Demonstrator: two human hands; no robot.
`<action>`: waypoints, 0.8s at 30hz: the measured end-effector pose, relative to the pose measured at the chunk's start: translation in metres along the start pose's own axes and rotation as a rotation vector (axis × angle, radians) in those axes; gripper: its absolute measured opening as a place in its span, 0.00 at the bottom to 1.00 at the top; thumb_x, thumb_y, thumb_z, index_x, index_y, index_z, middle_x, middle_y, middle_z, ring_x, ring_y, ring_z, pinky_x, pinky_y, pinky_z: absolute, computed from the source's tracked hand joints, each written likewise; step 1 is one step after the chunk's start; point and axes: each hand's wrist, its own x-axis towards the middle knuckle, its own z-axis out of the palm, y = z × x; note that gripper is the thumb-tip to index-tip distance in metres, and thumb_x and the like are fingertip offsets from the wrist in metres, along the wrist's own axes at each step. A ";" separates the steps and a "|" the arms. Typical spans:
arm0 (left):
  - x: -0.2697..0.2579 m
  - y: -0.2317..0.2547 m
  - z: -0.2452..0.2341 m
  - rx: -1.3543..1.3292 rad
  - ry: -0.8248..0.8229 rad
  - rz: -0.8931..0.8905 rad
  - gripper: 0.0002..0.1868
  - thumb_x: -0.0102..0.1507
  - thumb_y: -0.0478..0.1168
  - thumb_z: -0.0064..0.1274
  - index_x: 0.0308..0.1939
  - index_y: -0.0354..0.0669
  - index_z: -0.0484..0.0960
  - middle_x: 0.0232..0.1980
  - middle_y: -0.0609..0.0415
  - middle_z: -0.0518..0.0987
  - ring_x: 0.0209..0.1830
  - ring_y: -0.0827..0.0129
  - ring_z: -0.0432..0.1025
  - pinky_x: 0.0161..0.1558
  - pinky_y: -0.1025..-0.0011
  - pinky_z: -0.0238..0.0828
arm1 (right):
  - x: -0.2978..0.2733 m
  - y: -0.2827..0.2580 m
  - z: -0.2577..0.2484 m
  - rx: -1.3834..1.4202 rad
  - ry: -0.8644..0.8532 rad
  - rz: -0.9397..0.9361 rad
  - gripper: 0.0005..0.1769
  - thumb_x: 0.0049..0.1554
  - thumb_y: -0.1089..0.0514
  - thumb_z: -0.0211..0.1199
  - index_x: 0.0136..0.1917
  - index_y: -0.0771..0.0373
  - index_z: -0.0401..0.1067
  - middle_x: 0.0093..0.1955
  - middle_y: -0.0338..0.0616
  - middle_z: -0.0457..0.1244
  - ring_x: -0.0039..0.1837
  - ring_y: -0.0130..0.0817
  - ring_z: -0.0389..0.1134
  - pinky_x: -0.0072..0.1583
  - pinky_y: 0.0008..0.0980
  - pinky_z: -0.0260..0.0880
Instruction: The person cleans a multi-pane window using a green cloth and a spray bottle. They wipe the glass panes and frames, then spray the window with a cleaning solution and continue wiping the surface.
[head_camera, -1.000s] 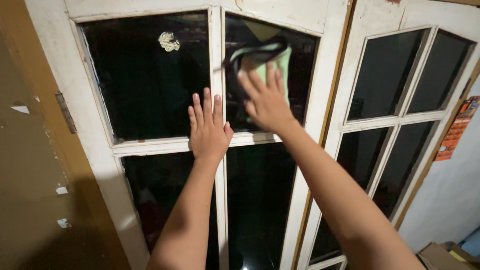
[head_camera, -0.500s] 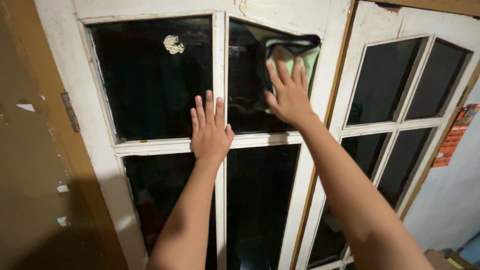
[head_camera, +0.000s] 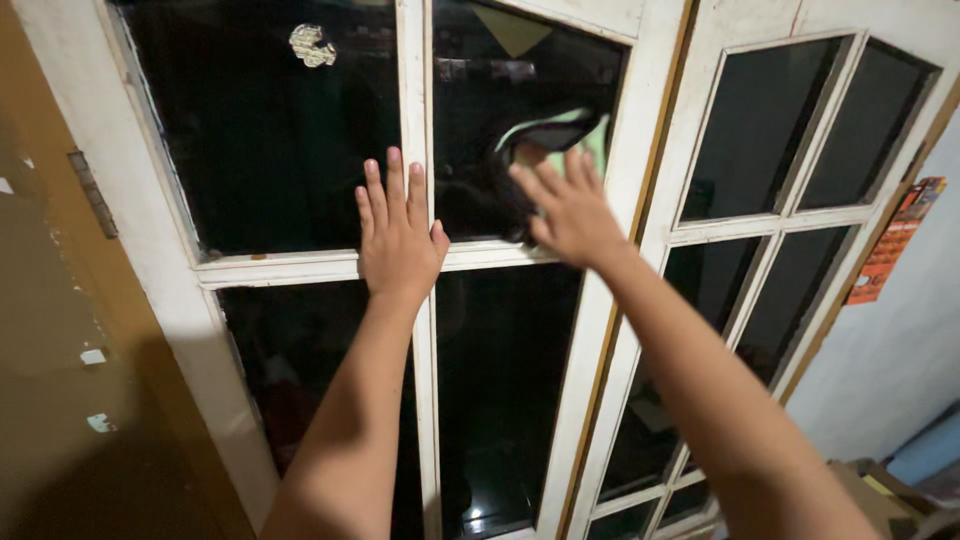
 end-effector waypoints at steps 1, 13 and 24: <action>0.000 0.000 0.000 0.008 -0.002 0.000 0.48 0.62 0.48 0.56 0.82 0.38 0.51 0.85 0.40 0.41 0.85 0.40 0.37 0.81 0.48 0.33 | 0.001 0.010 -0.006 0.013 0.004 0.025 0.42 0.58 0.45 0.55 0.83 0.48 0.50 0.79 0.56 0.49 0.80 0.73 0.41 0.79 0.64 0.36; 0.003 0.001 0.006 -0.009 0.010 -0.013 0.48 0.60 0.47 0.57 0.81 0.40 0.53 0.85 0.41 0.43 0.84 0.41 0.38 0.80 0.47 0.36 | 0.083 -0.051 0.004 0.114 0.268 0.043 0.44 0.58 0.49 0.59 0.84 0.51 0.49 0.82 0.56 0.46 0.82 0.75 0.33 0.79 0.67 0.32; 0.002 0.007 -0.004 0.012 -0.035 -0.035 0.48 0.61 0.45 0.58 0.82 0.39 0.53 0.85 0.40 0.41 0.85 0.42 0.35 0.80 0.47 0.35 | 0.001 -0.013 -0.007 0.012 0.101 -0.165 0.44 0.49 0.64 0.64 0.78 0.51 0.62 0.79 0.46 0.53 0.80 0.66 0.46 0.78 0.61 0.45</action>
